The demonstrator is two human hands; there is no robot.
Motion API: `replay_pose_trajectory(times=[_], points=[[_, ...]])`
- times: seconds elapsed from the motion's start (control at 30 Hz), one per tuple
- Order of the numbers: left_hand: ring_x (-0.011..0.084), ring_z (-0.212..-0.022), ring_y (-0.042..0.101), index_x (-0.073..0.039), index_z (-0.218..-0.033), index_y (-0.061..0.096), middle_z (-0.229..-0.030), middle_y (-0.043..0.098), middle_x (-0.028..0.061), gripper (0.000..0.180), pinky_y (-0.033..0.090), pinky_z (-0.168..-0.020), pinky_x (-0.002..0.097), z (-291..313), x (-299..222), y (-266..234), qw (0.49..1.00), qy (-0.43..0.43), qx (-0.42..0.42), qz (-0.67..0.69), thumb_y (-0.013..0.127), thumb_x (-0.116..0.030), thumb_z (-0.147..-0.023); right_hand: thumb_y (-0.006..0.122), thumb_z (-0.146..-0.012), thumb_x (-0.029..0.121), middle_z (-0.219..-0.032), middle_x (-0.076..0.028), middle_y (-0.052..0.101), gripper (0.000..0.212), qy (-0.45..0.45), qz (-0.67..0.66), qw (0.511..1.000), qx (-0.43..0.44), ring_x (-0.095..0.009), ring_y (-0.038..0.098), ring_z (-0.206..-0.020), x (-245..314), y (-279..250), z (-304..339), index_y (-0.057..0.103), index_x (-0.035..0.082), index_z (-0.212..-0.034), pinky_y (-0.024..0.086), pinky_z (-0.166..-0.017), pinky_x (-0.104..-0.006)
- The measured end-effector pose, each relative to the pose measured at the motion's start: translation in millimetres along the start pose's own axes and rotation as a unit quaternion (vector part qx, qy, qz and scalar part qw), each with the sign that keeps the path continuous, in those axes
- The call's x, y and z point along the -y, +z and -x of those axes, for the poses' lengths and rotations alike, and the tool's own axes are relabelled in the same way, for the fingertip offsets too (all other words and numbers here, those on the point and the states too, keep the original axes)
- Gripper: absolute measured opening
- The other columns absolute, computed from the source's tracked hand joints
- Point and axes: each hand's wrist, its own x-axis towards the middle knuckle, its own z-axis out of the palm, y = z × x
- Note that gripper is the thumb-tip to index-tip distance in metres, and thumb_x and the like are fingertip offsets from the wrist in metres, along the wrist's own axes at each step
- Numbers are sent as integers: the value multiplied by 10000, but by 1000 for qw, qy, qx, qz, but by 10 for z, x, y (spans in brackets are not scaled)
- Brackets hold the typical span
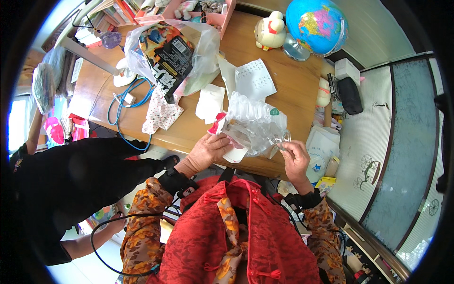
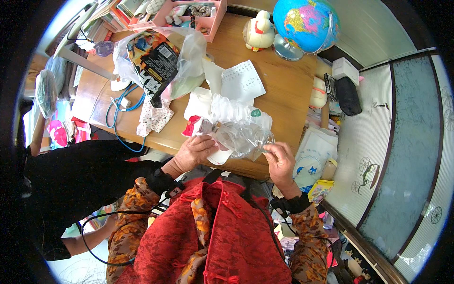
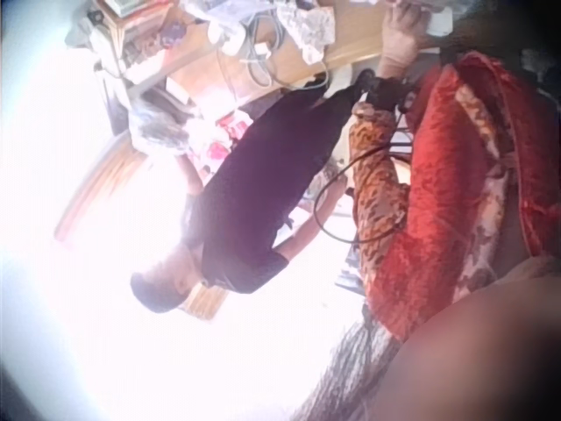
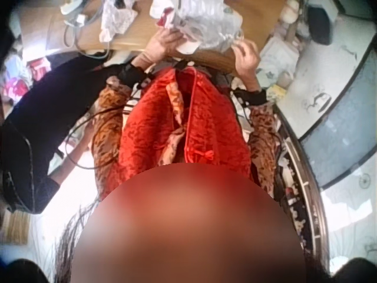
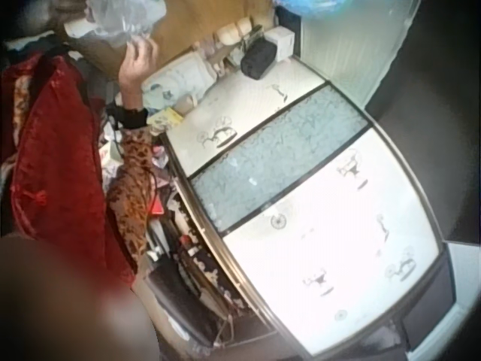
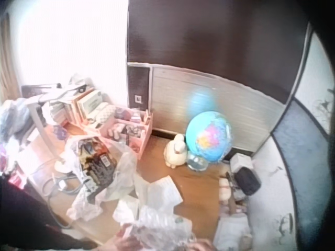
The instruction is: The person picks up and places various items on a cluttered desk, including a plastic bag, a small box, a black pouch, and a white box. They open and close the pouch and handle several plastic-wrapped items. Another person is visible in the background but not interacting with the task.
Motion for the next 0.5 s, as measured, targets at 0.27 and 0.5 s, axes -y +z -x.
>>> replay_pose_trajectory(times=[0.27,0.5], points=[[246,-1125,566,-81,-1105,672,-1167,622,50,409,486,-897,388,-104,14,-41,999,-15,-38,18,638,-121,-699,691,-839,-46,-945,-58,597,118,53,-111,991,-49,-115,601,-803,37,66,-146,637,-22,-941,492,-697,-229],[252,-1099,578,-81,-1067,688,-1115,628,45,405,500,-882,387,-175,47,-38,997,-17,-66,33,652,-75,-664,724,-816,-37,-933,-52,610,145,61,-107,988,-88,-92,582,-773,46,233,-169,656,-22,-943,479,-686,-217]])
